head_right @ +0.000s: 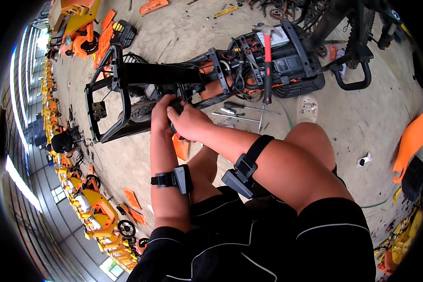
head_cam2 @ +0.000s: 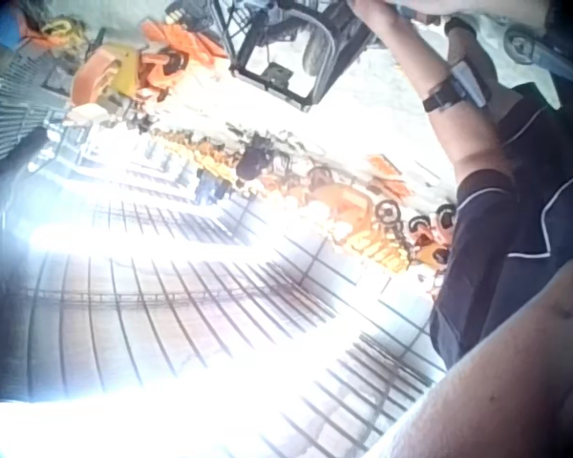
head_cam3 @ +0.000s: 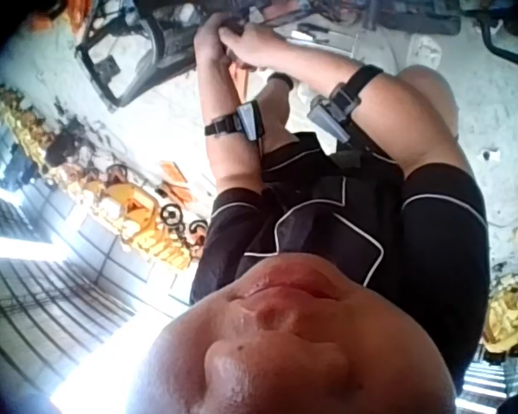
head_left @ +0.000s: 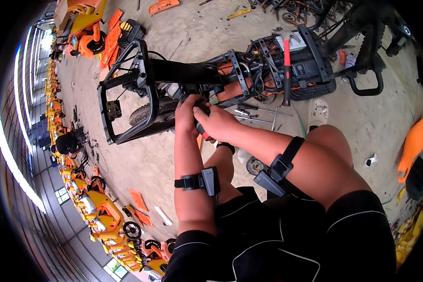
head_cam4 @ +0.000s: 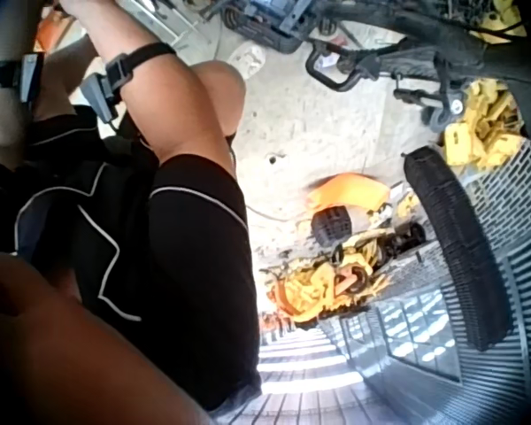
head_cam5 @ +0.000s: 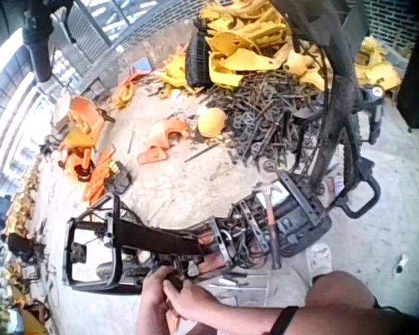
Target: The person uses a power drill and a hammer to disassemble parts from a scooter frame while sitting on the floor in a warehouse.
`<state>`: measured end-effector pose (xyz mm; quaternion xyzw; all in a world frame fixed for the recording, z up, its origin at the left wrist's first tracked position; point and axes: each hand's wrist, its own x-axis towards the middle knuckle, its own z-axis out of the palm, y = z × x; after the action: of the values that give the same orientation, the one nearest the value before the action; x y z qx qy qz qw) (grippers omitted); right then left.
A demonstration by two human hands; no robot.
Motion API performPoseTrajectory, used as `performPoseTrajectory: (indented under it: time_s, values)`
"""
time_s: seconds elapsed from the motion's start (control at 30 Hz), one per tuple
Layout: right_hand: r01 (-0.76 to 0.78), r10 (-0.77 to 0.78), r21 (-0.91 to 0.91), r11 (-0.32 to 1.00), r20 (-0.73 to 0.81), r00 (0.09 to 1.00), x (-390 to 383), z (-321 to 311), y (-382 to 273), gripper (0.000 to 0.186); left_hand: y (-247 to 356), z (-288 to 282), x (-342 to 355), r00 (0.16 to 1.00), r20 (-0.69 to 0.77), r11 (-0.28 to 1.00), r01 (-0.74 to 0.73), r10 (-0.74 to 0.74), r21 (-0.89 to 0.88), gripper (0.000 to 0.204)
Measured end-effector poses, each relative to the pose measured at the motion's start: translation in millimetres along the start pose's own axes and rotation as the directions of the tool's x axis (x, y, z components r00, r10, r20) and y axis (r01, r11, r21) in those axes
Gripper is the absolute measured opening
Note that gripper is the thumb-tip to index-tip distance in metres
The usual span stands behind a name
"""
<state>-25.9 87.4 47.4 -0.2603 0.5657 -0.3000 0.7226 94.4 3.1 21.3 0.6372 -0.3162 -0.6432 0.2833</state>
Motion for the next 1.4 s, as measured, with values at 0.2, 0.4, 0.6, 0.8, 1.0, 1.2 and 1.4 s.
performPoseTrajectory:
  time_s: [0.2,0.4,0.6,0.8,1.0,1.2,1.4]
  values:
    - [-0.005,0.009,-0.079,0.997,0.049,0.999,-9,1,14,0.07,-19,-18,-2,0.978,0.139,0.988,0.153,-0.154,0.022,0.019]
    - [0.099,-0.115,-0.444,0.891,-0.009,0.993,-23,-10,18,0.079,-29,-37,-9,0.894,0.328,0.919,0.367,-0.306,-0.142,0.022]
    - [0.007,-0.018,-0.318,0.948,-0.033,0.999,-23,-18,12,0.104,-24,-12,-65,0.997,0.051,0.969,0.049,-0.063,0.243,0.031]
    - [0.086,-0.108,0.227,0.97,0.085,0.991,-39,-33,21,0.059,-49,34,-91,0.904,0.28,0.71,-0.426,0.321,0.561,0.061]
    - [0.095,-0.184,0.57,0.816,0.101,0.978,-40,-68,30,0.04,-49,76,-136,0.771,0.296,0.413,-0.574,0.564,0.707,0.085]
    - [0.153,-0.097,0.425,0.892,-0.15,0.984,-60,-85,17,0.028,-68,82,-133,0.555,0.431,0.385,-0.821,0.712,0.421,0.095]
    - [0.177,-0.095,0.518,0.837,-0.181,0.979,-44,-63,33,0.029,-50,47,-161,0.591,0.453,0.432,-0.803,0.668,0.41,0.08]
